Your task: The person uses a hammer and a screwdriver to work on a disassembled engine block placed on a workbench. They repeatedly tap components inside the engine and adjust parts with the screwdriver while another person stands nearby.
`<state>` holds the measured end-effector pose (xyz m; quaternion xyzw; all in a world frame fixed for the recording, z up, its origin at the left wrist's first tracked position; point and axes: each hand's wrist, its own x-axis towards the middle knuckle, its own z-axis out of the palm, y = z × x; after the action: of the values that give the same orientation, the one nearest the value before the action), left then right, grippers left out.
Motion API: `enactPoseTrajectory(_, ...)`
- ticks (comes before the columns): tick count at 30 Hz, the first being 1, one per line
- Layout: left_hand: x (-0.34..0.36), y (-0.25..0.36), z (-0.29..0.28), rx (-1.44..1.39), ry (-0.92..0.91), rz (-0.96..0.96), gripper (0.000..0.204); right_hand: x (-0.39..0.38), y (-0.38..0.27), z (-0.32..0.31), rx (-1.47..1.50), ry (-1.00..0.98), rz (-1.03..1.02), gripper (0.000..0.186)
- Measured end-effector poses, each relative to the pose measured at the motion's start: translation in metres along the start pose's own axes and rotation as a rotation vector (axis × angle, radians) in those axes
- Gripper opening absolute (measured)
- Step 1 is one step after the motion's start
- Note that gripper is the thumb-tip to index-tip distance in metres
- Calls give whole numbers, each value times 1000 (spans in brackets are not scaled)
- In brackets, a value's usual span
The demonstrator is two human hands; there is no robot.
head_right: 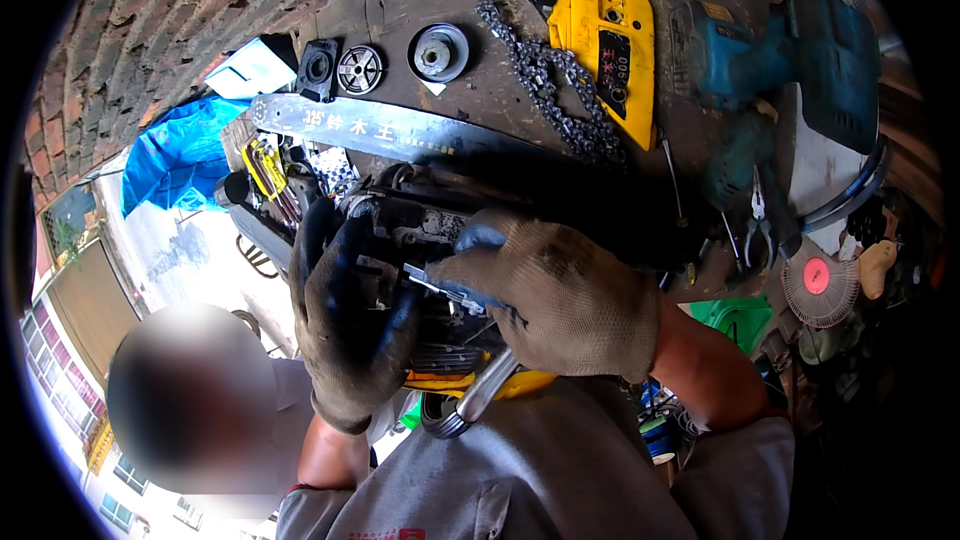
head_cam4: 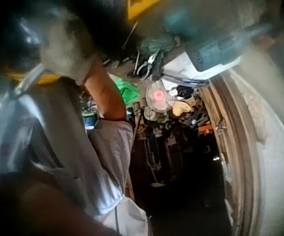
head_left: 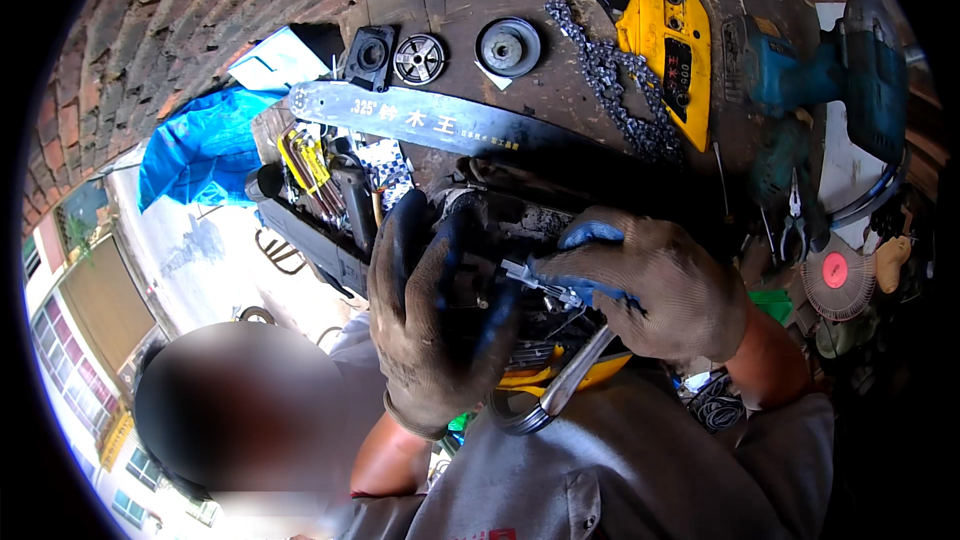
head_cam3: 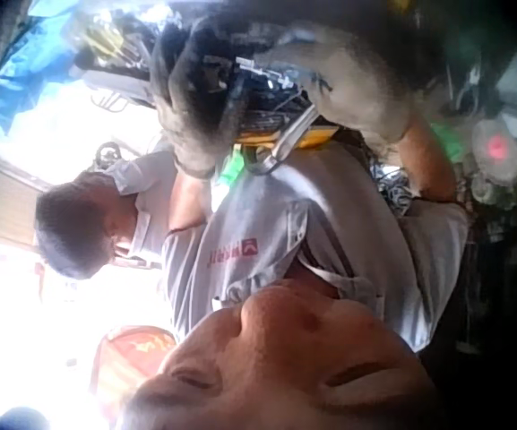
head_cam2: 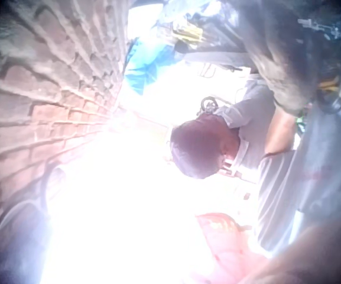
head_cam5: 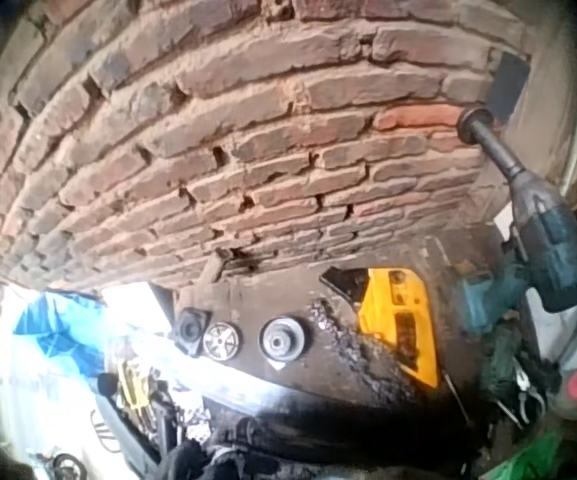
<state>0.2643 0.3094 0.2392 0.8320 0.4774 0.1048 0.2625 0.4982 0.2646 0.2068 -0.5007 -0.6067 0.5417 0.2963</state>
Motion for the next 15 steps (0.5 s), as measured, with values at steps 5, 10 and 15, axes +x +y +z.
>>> enactPoseTrajectory(5,-1,3,-1,16,-15,-25,74,6,5,-3,-39,-59,-60,51)
enactPoseTrajectory(10,-1,3,-1,4,-15,-27,74,9,8,-1,-55,-65,-101,51)
enactPoseTrajectory(15,0,1,3,3,12,-44,78,10,-2,5,-223,-5,-82,38)
